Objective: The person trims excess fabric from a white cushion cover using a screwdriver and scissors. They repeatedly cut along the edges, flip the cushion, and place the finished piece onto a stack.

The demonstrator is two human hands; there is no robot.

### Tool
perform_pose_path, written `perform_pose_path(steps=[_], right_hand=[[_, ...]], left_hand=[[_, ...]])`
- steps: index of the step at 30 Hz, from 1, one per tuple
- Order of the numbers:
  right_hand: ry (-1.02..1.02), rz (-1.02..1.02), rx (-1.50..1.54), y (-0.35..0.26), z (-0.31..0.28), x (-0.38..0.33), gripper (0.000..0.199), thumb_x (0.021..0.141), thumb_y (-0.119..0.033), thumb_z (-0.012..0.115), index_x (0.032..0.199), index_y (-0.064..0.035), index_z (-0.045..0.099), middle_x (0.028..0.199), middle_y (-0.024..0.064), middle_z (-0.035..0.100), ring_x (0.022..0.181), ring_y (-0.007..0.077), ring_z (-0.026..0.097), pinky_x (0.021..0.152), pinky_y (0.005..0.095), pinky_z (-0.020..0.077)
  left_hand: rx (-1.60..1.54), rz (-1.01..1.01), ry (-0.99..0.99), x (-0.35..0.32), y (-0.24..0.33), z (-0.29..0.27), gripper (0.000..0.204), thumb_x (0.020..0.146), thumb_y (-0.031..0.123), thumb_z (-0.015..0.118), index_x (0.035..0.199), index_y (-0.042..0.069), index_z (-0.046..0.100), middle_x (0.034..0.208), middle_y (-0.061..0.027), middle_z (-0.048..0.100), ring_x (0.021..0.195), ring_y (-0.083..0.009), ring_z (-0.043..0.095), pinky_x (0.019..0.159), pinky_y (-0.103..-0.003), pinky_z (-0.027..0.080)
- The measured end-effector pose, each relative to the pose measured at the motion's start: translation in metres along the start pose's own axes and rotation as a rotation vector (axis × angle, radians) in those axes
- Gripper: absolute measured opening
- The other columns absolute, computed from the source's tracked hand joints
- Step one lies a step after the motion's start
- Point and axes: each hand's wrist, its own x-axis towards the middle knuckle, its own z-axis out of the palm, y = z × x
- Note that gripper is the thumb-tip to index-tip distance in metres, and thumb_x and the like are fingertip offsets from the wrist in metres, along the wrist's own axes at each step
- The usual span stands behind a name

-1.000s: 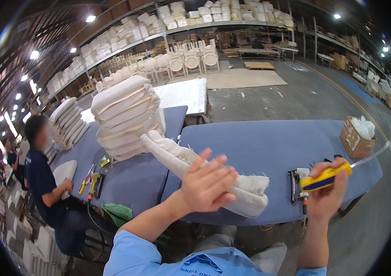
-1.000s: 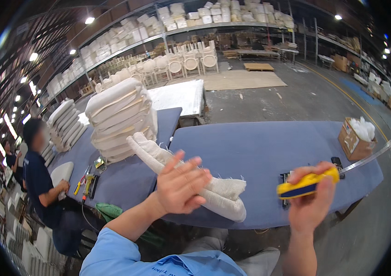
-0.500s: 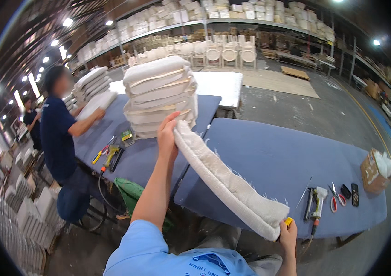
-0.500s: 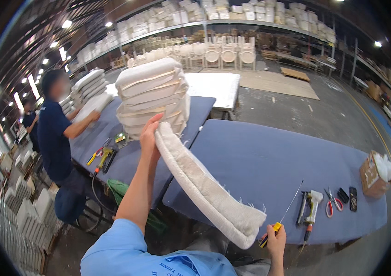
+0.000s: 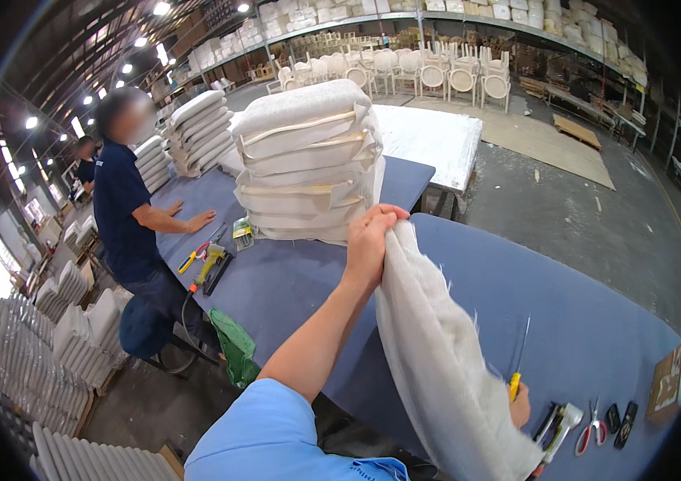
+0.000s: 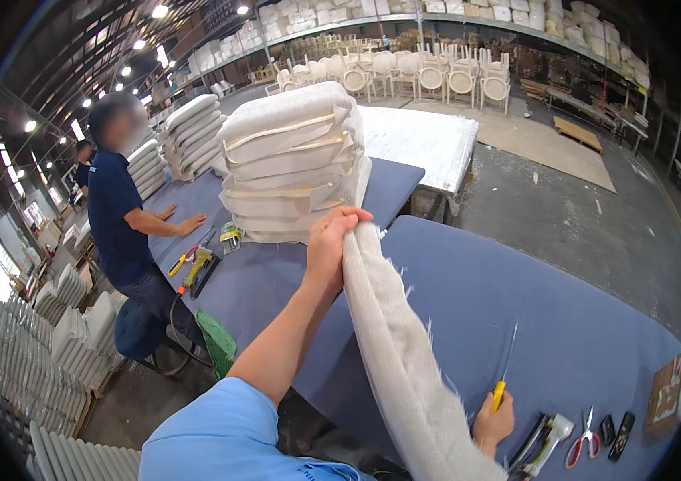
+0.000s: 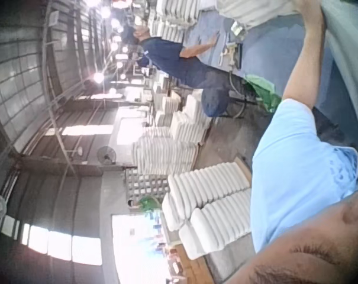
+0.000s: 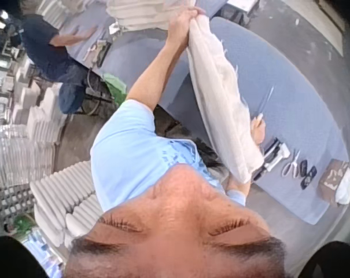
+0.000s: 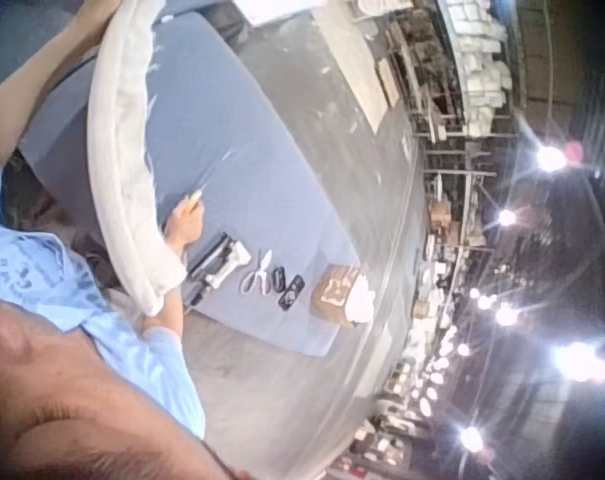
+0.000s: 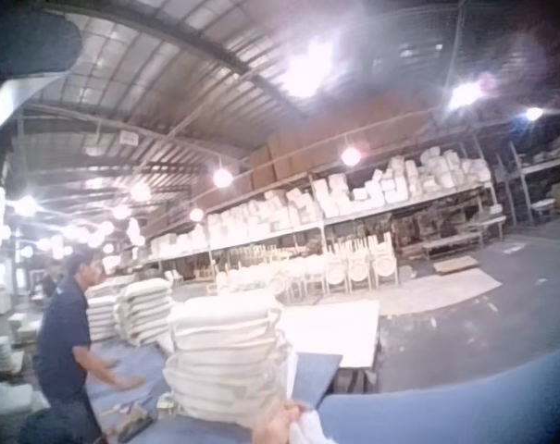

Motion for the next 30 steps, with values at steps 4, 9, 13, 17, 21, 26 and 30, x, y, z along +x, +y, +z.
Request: perform_pose_path(steps=[4,9,13,17,21,26,30], right_hand=[[0.022,-0.035,0.023,0.001,0.004,-0.002,0.039,0.094,-0.035,0.073,0.121,-0.0066,0.066,0.108,0.0154,0.072,0.096,0.0395,0.071,0.079,0.0479,0.0550],[0.026,-0.024,-0.019,-0.002,0.003,0.002,0.039,0.094,-0.035,0.073,0.120,-0.0062,0.066,0.112,0.0150,0.071,0.097,0.0391,0.071,0.081,0.0482,0.0556],[0.054,-0.054,0.001,-0.004,0.005,0.002,0.039,0.095,-0.034,0.073,0.121,-0.0060,0.066,0.111,0.0152,0.070,0.097,0.0396,0.071,0.082,0.0479,0.0555],[0.025,0.012,0.037,-0.002,0.012,0.001,0.039,0.096,-0.034,0.073,0.122,-0.0055,0.066,0.113,0.0154,0.070,0.099,0.0379,0.070,0.084,0.0460,0.0551],[0.117,0.029,0.082,0.046,0.029,0.013,0.049,0.101,-0.042,0.069,0.130,-0.0036,0.065,0.124,0.0123,0.070,0.111,0.0302,0.067,0.095,0.0412,0.0534],[0.107,-0.023,0.215,0.000,0.026,-0.023,0.051,0.101,-0.044,0.066,0.133,-0.0040,0.062,0.127,0.0127,0.069,0.113,0.0306,0.066,0.097,0.0420,0.0524],[0.009,-0.122,0.423,-0.071,0.005,-0.069,0.054,0.102,-0.046,0.065,0.135,-0.0043,0.060,0.129,0.0129,0.067,0.116,0.0309,0.065,0.099,0.0426,0.0516]], left_hand=[[-0.012,-0.098,0.008,-0.002,-0.002,0.012,0.022,0.096,0.009,0.056,0.100,-0.001,0.075,0.093,-0.0024,0.069,0.084,-0.0091,0.060,0.077,-0.024,0.048],[0.041,-0.113,-0.002,0.000,-0.003,0.024,0.021,0.097,0.009,0.057,0.102,-0.001,0.075,0.091,-0.0002,0.068,0.083,-0.0068,0.058,0.077,-0.023,0.046],[-0.012,-0.179,-0.020,0.003,0.000,0.030,0.021,0.098,0.009,0.057,0.103,0.000,0.075,0.090,0.0004,0.068,0.084,-0.0059,0.059,0.076,-0.023,0.046],[0.066,-0.120,-0.006,0.000,-0.003,0.022,0.020,0.098,0.009,0.057,0.101,0.001,0.075,0.091,-0.0006,0.069,0.085,-0.0066,0.060,0.078,-0.024,0.047],[0.136,0.056,-0.031,0.003,-0.002,0.022,0.019,0.098,0.011,0.058,0.102,0.002,0.075,0.091,-0.0017,0.070,0.086,-0.0098,0.062,0.080,-0.027,0.050],[0.167,0.289,-0.036,-0.012,0.000,-0.015,0.020,0.096,0.013,0.056,0.098,0.002,0.073,0.097,-0.0043,0.070,0.094,-0.0146,0.060,0.088,-0.030,0.048],[-0.138,0.172,0.040,-0.042,0.018,-0.084,0.018,0.095,0.015,0.055,0.098,0.005,0.069,0.084,-0.0024,0.061,0.085,-0.0121,0.058,0.078,-0.028,0.048]])
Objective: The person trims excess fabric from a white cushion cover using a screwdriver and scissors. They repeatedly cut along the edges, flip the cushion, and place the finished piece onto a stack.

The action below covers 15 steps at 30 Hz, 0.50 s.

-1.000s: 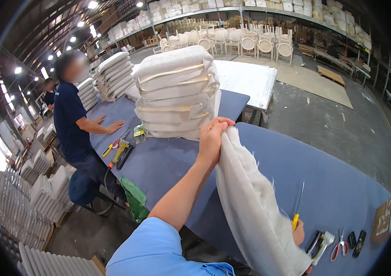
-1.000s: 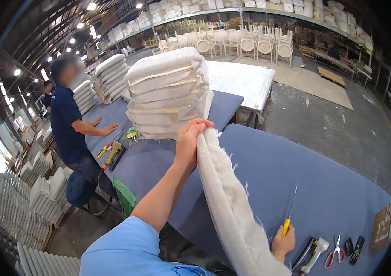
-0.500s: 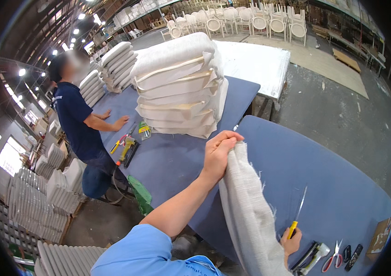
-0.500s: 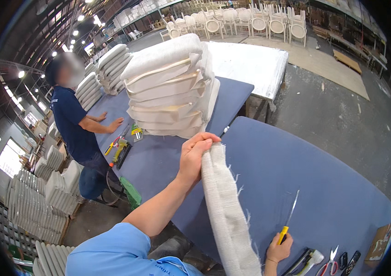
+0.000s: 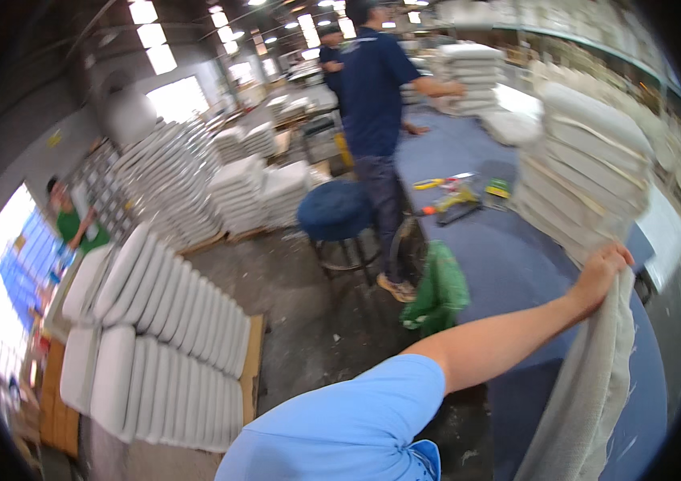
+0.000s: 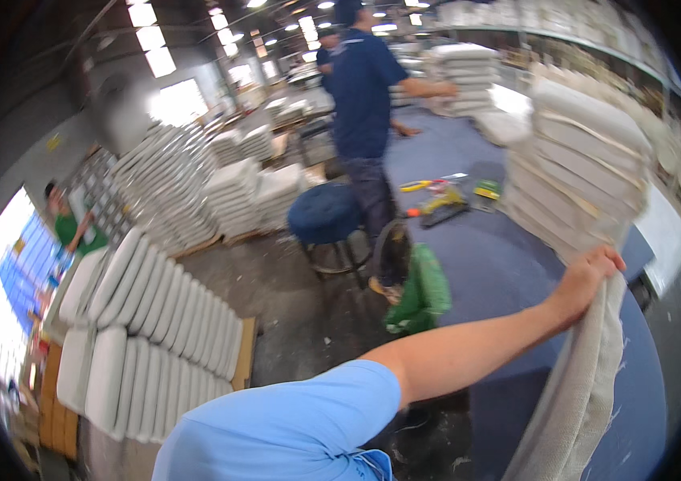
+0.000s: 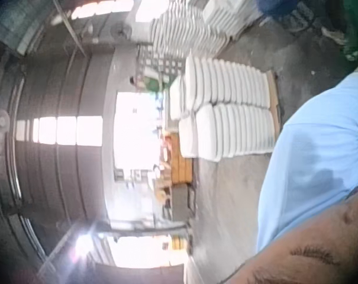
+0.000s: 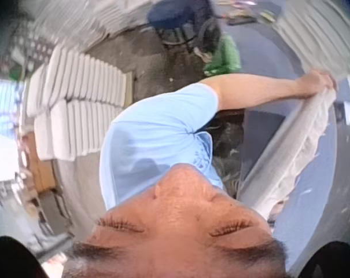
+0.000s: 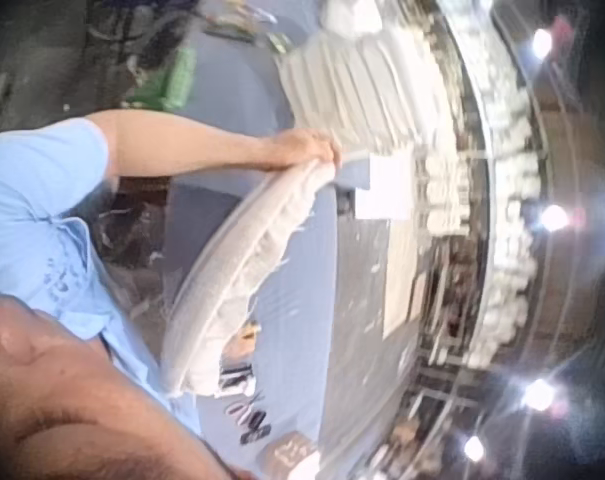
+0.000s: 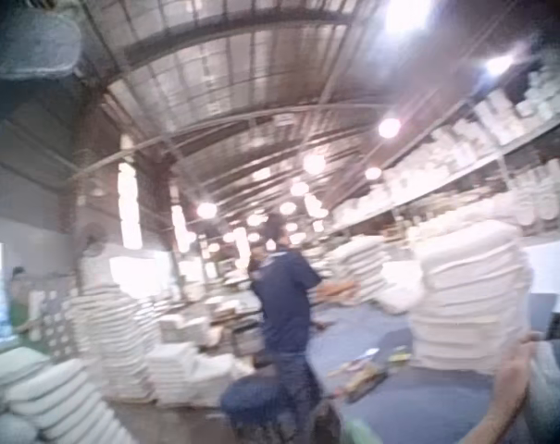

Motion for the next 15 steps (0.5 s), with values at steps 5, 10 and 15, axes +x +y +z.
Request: perform_pose_path(steps=[5,10,15], right_hand=[[-0.381,-0.035,0.339,-0.138,0.022,-0.085,0.056,0.102,-0.048,0.063,0.138,-0.0047,0.058,0.132,0.0132,0.066,0.118,0.0313,0.064,0.101,0.0435,0.0506],[-0.677,0.050,0.497,-0.220,0.008,-0.149,0.059,0.102,-0.050,0.061,0.141,-0.0051,0.056,0.135,0.0135,0.064,0.121,0.0317,0.062,0.103,0.0443,0.0496],[-0.822,0.192,0.583,-0.251,-0.024,-0.187,0.062,0.103,-0.052,0.059,0.143,-0.0055,0.054,0.138,0.0139,0.062,0.124,0.0321,0.061,0.105,0.0451,0.0486]], left_hand=[[0.116,-0.045,0.330,-0.066,0.029,-0.108,0.030,0.102,0.035,0.053,0.107,0.008,0.067,0.085,-0.0050,0.063,0.078,-0.0178,0.061,0.075,-0.039,0.052],[-0.359,-0.464,0.274,-0.184,0.060,-0.151,0.057,0.106,0.062,0.045,0.120,0.011,0.066,0.099,-0.0073,0.067,0.095,-0.0194,0.063,0.086,-0.041,0.052],[-0.244,-0.591,-0.051,-0.360,0.048,-0.111,0.066,0.099,0.046,0.067,0.152,0.012,0.045,0.136,-0.0072,0.062,0.120,-0.0232,0.062,0.103,-0.044,0.051]])
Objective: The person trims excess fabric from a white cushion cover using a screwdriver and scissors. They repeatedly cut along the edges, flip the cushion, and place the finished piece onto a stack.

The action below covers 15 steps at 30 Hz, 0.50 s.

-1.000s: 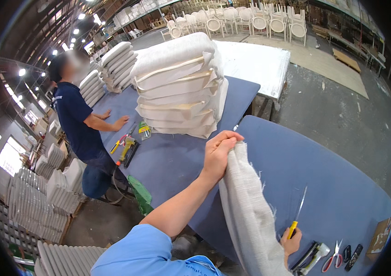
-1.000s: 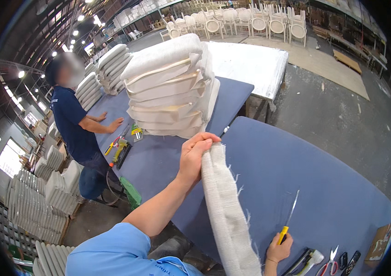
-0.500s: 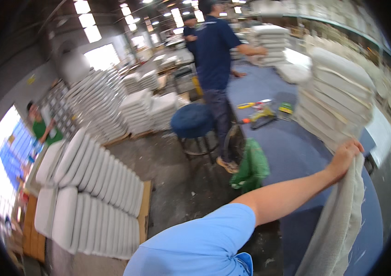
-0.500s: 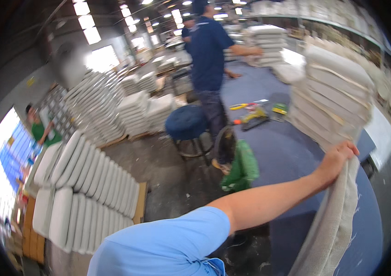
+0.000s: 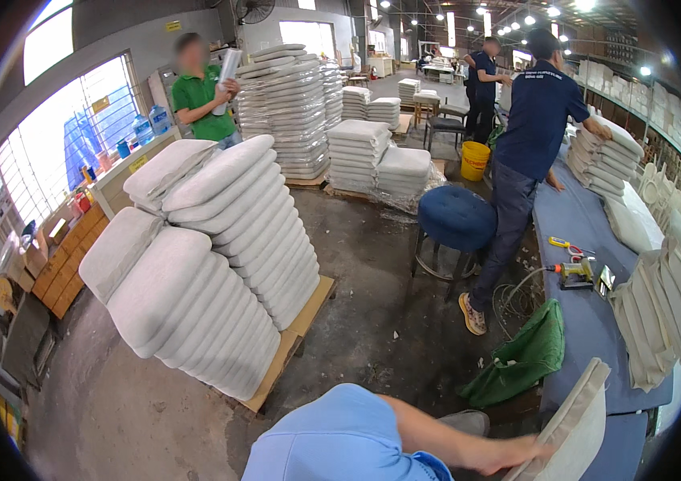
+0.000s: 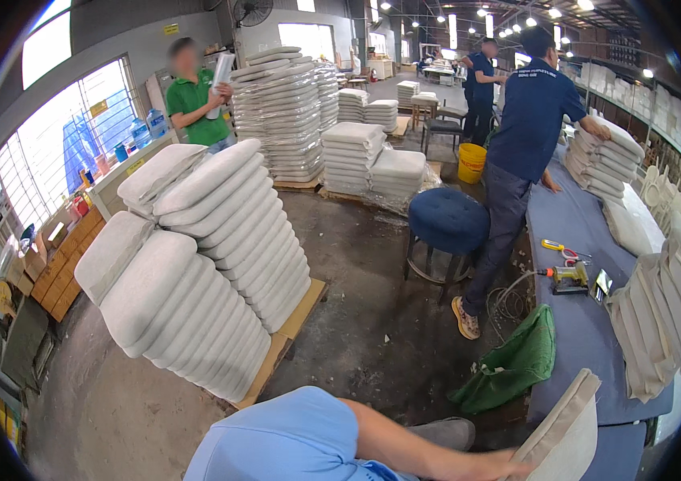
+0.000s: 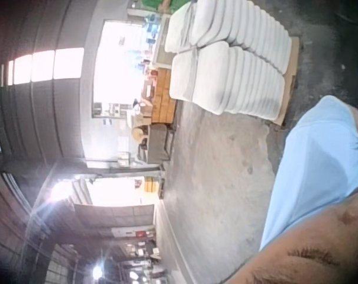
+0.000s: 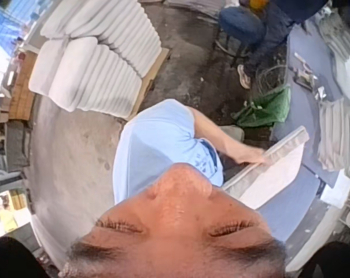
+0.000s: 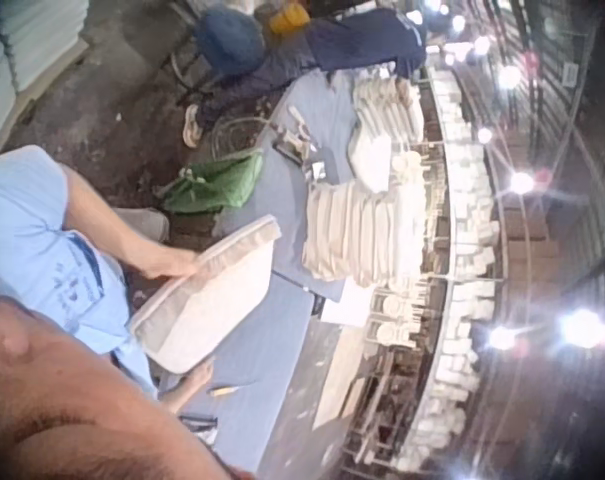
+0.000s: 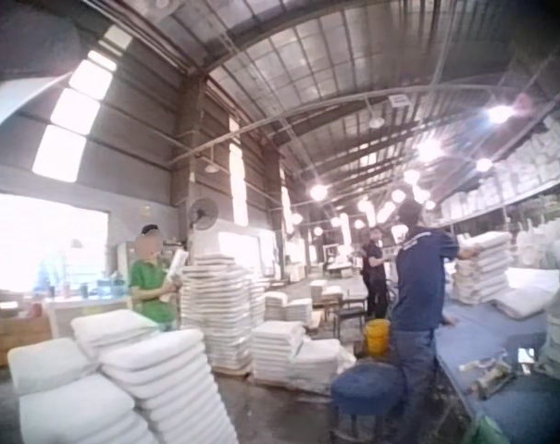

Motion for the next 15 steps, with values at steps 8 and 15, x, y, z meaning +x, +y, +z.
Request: perform_pose_path(steps=[8,15], right_hand=[[-0.182,0.168,0.129,-0.013,0.019,-0.035,0.066,0.103,-0.055,0.055,0.148,-0.0061,0.050,0.143,0.0144,0.060,0.128,0.0327,0.059,0.108,0.0464,0.0471],[-0.232,0.251,0.194,-0.018,0.014,-0.046,0.070,0.104,-0.058,0.053,0.152,-0.0067,0.047,0.147,0.0148,0.057,0.132,0.0333,0.057,0.111,0.0475,0.0457]], left_hand=[[-0.040,-0.157,0.004,-0.093,-0.006,0.034,0.044,0.094,0.025,0.080,0.129,0.001,0.068,0.114,-0.0080,0.076,0.105,-0.0197,0.071,0.093,-0.041,0.058],[-0.031,0.153,0.027,-0.094,0.005,0.037,0.055,0.095,0.023,0.080,0.140,0.001,0.059,0.120,-0.0082,0.073,0.107,-0.0210,0.069,0.093,-0.041,0.058]])
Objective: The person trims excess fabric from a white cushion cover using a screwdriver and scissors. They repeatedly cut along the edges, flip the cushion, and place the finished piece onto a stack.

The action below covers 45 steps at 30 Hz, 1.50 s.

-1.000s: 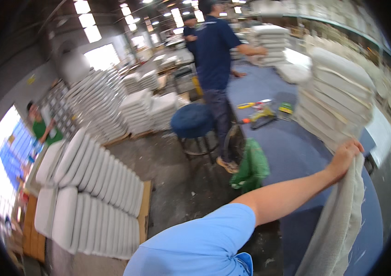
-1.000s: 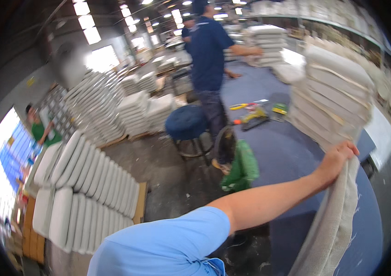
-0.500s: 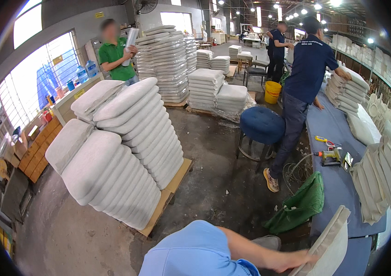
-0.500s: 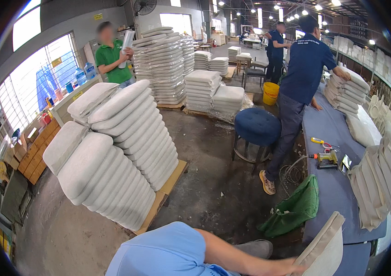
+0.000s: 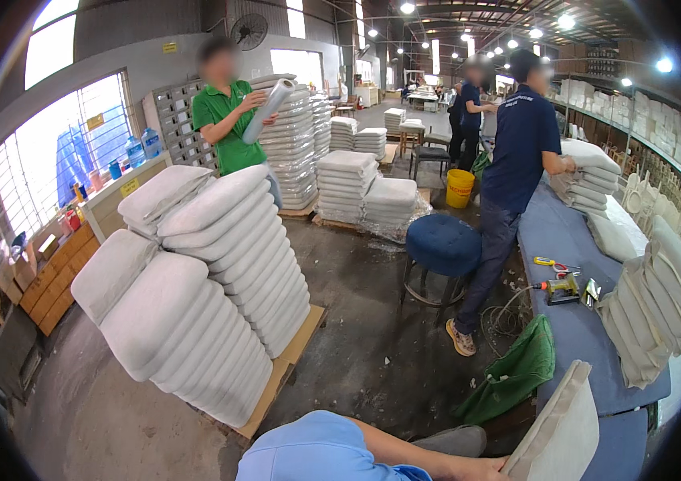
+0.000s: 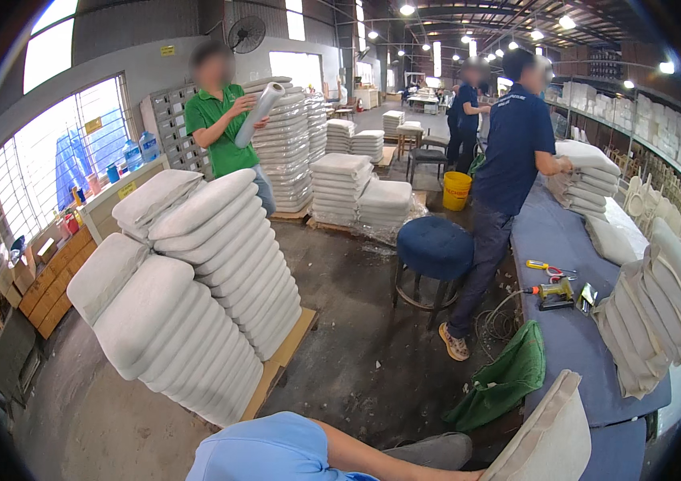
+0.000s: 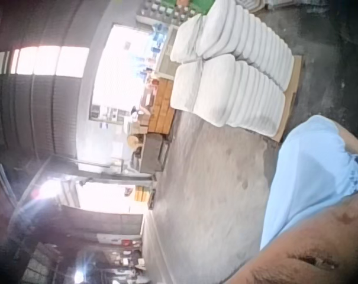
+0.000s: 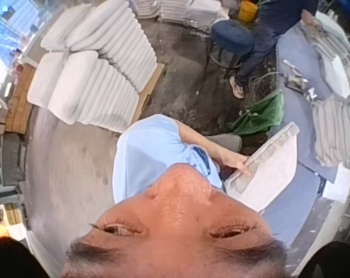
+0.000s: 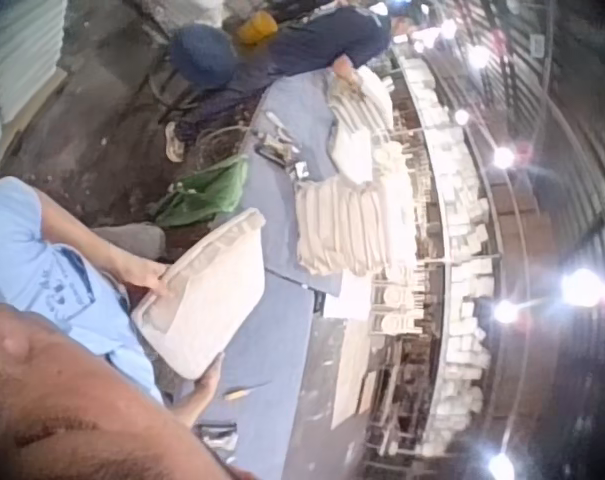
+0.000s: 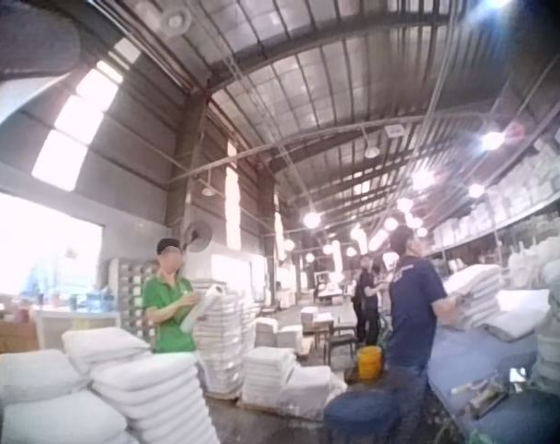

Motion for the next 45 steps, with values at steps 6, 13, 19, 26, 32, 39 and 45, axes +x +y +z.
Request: perform_pose_path(steps=[6,13,19,26,32,39,45], right_hand=[[0.007,0.050,0.040,-0.005,-0.009,-0.009,0.073,0.105,-0.060,0.050,0.155,-0.0071,0.044,0.151,0.0152,0.055,0.136,0.0338,0.055,0.113,0.0485,0.0445],[0.006,0.115,0.051,-0.016,-0.017,-0.019,0.077,0.105,-0.063,0.047,0.159,-0.0077,0.041,0.155,0.0156,0.053,0.140,0.0343,0.053,0.116,0.0497,0.0431],[0.014,0.173,0.004,-0.024,-0.034,-0.010,0.083,0.104,-0.069,0.044,0.163,-0.0116,0.037,0.160,0.0146,0.049,0.145,0.0345,0.049,0.120,0.0501,0.0406],[-0.215,0.056,-0.010,-0.018,-0.046,0.010,0.087,0.101,-0.074,0.046,0.163,-0.0134,0.037,0.161,0.0143,0.048,0.147,0.0344,0.046,0.120,0.0501,0.0404],[-0.279,0.037,0.007,-0.019,-0.046,0.026,0.087,0.101,-0.074,0.046,0.162,-0.0114,0.039,0.159,0.0150,0.050,0.146,0.0352,0.048,0.119,0.0511,0.0408],[-0.265,0.005,0.034,-0.009,-0.034,0.030,0.087,0.102,-0.074,0.047,0.160,-0.0090,0.041,0.157,0.0158,0.052,0.144,0.0361,0.049,0.118,0.0522,0.0414],[-0.233,-0.019,0.091,0.004,-0.017,0.041,0.087,0.102,-0.074,0.047,0.158,-0.0070,0.043,0.155,0.0166,0.054,0.142,0.0369,0.051,0.118,0.0531,0.0419]], left_hand=[[0.052,0.005,0.042,-0.007,0.058,-0.014,0.092,0.101,0.047,0.068,0.169,0.018,0.012,0.160,-0.0030,0.039,0.141,-0.0193,0.044,0.116,-0.043,0.039],[0.050,0.158,-0.156,-0.010,0.074,-0.016,0.125,0.094,0.051,0.078,0.170,0.021,-0.017,0.177,-0.0011,0.002,0.161,-0.0190,0.013,0.128,-0.041,0.018],[0.254,0.341,-0.183,0.021,0.083,0.033,0.133,0.092,0.047,0.082,0.168,0.013,-0.020,0.177,-0.0080,0.004,0.160,-0.0193,0.013,0.129,-0.038,0.015],[0.327,0.505,-0.065,0.050,0.042,0.032,0.096,0.111,0.055,0.048,0.170,0.015,-0.017,0.175,-0.0077,0.013,0.158,-0.0195,0.018,0.128,-0.037,0.019],[0.476,0.668,-0.041,0.052,0.006,0.056,0.101,0.110,0.056,0.048,0.168,0.012,-0.022,0.178,-0.0065,-0.008,0.162,-0.0190,0.001,0.130,-0.038,0.009],[0.257,0.461,-0.068,0.018,-0.049,0.076,0.092,0.089,0.027,0.089,0.159,0.002,0.035,0.144,-0.0096,0.060,0.130,-0.0225,0.056,0.112,-0.043,0.046],[0.224,0.270,0.359,-0.016,-0.031,0.024,0.071,0.089,0.017,0.088,0.150,0.003,0.054,0.136,-0.0091,0.069,0.125,-0.0220,0.064,0.109,-0.044,0.050]])
